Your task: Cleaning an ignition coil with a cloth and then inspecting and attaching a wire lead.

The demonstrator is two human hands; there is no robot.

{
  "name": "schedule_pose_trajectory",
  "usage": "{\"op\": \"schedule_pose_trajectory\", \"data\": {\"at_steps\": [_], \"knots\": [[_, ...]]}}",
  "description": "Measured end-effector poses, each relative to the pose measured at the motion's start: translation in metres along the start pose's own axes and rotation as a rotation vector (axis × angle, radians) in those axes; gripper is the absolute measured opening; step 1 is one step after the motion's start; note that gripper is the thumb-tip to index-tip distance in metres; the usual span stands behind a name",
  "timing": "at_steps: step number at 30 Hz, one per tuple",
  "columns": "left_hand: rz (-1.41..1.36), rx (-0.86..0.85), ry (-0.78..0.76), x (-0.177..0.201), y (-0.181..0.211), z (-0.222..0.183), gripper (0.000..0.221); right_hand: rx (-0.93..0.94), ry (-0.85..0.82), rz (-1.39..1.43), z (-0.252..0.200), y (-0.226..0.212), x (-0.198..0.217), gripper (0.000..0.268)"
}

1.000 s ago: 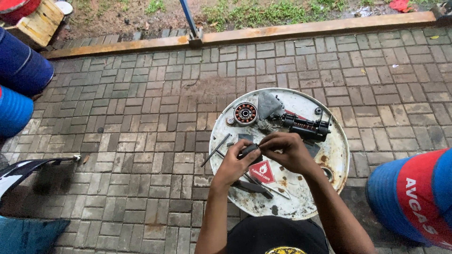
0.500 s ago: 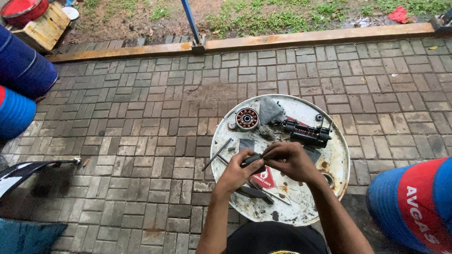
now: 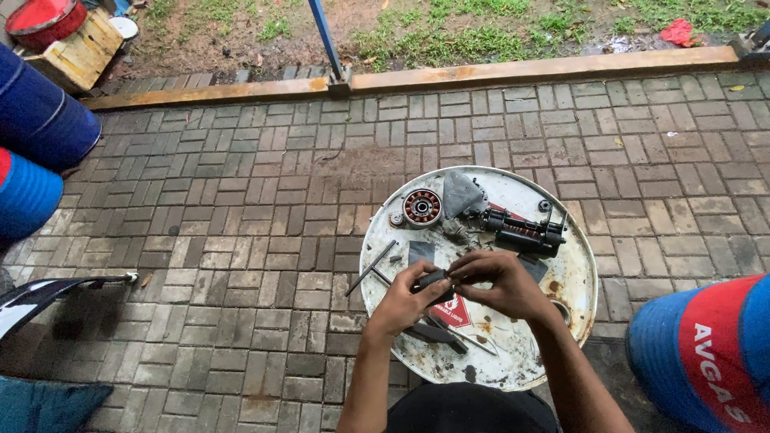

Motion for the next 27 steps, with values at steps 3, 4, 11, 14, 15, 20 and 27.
{"op": "schedule_pose_trajectory", "data": {"at_steps": [3,4,11,14,15,20,27], "knots": [[-0.012,0.018,0.003,-0.001,0.0,0.0,0.033,0.017,0.025,0.002,0.0,-0.001,0.0,0.017],[-0.013,0.019,0.003,-0.002,-0.002,0.001,0.033,0.015,0.025,0.003,0.0,-0.002,0.0,0.017],[-0.006,0.011,-0.024,-0.008,0.001,-0.002,0.036,0.008,0.001,-0.003,0.002,-0.004,0.002,0.016],[-0.01,0.019,-0.022,-0.005,-0.005,-0.001,0.039,-0.006,0.01,-0.008,0.001,-0.002,0.004,0.016],[-0.007,0.031,-0.018,-0.004,-0.008,-0.001,0.043,-0.015,0.023,-0.016,0.001,-0.002,0.005,0.016],[0.005,0.037,-0.003,-0.004,-0.005,-0.001,0.042,-0.019,0.017,-0.038,0.002,-0.005,0.004,0.016],[0.023,0.041,0.02,-0.004,-0.005,-0.002,0.042,-0.06,0.036,-0.155,0.0,0.001,0.008,0.019]]}}
Point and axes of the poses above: each hand's wrist, its own z-axis towards the middle knuckle, its own x-axis out of the back of the hand, y = z × x, the point moved 3 cm from there along z, towards the middle knuckle, and after that the axes turned 5 degrees about x, right-handed, at the moved point
